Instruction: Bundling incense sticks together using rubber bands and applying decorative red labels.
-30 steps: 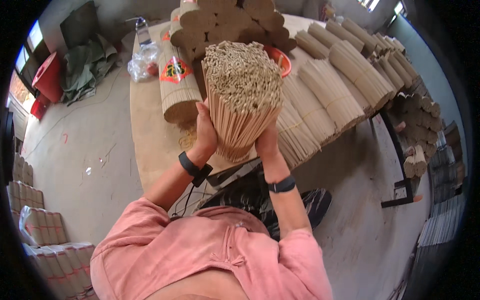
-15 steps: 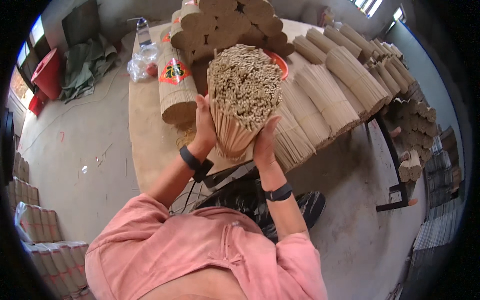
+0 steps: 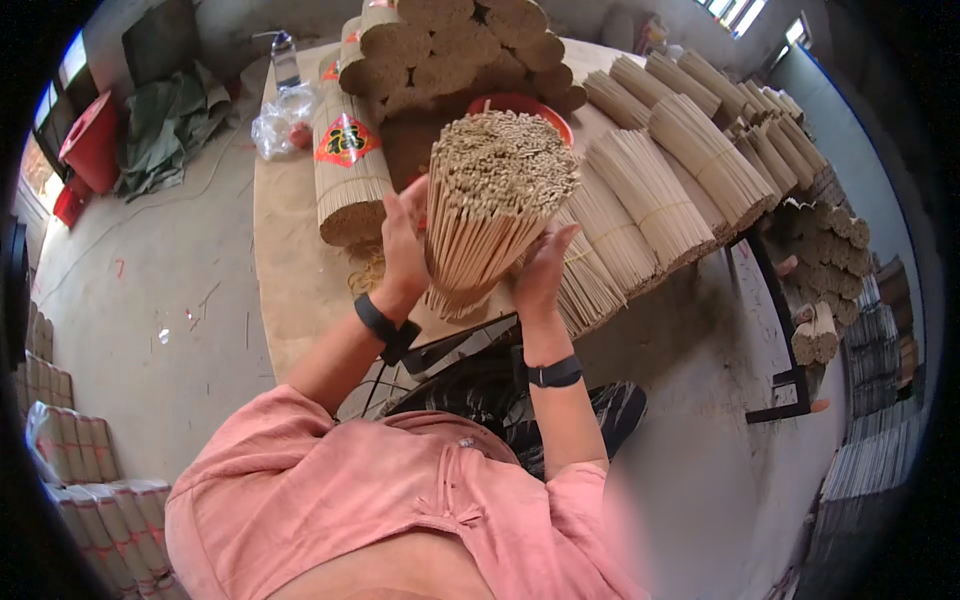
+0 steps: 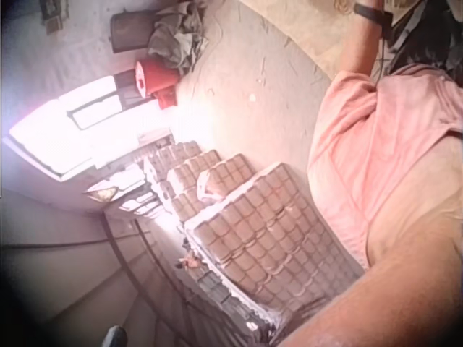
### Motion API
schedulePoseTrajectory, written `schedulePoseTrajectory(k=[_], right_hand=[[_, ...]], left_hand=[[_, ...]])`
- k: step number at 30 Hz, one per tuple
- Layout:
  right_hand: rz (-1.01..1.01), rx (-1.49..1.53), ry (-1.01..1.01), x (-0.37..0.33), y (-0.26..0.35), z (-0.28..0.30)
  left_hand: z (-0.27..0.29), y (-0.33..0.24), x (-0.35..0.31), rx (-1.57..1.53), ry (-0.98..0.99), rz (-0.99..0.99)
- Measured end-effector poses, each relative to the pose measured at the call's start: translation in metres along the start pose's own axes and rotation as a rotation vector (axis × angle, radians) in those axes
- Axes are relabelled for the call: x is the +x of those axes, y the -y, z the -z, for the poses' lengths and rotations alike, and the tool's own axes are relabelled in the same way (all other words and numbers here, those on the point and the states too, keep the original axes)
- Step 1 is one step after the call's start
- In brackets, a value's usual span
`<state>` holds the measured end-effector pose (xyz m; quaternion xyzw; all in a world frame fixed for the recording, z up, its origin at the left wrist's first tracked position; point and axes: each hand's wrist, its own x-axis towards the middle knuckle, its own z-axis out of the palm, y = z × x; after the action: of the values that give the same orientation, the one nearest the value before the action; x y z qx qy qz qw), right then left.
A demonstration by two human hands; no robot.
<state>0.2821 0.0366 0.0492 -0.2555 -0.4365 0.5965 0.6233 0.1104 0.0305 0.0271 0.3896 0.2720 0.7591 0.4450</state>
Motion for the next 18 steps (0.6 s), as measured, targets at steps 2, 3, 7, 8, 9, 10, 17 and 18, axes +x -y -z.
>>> schedulePoseTrajectory(k=[2, 3, 7, 8, 9, 10, 17, 18], right_hand=[[-0.117, 0.134, -0.081, 0.01, -0.013, 0.021], [0.033, -0.171, -0.032, 0.012, -0.021, 0.028], [-0.021, -0.026, -0.025, -0.001, -0.022, 0.001], [-0.095, 0.166, -0.098, -0.005, -0.012, -0.014], [-0.07, -0.043, -0.061, -0.011, -0.004, -0.023], [-0.071, -0.042, -0.066, -0.013, -0.004, -0.018], [0.264, -0.952, 0.07, 0.006, -0.042, 0.06], [0.263, -0.954, 0.071, 0.003, -0.044, 0.065]], left_hand=[[-0.011, 0.008, -0.019, 0.039, -0.142, 0.033], [-0.027, 0.004, -0.027, -0.093, -0.009, 0.044], [-0.024, -0.012, -0.005, -0.058, 0.117, -0.011], [-0.02, -0.014, 0.005, -0.055, 0.108, -0.018], [-0.015, -0.016, 0.014, -0.096, 0.115, 0.001], [-0.011, -0.016, 0.019, -0.138, 0.128, 0.027], [-0.03, 0.012, -0.018, 0.064, 0.03, -0.011], [-0.037, 0.006, -0.019, 0.139, 0.087, -0.076]])
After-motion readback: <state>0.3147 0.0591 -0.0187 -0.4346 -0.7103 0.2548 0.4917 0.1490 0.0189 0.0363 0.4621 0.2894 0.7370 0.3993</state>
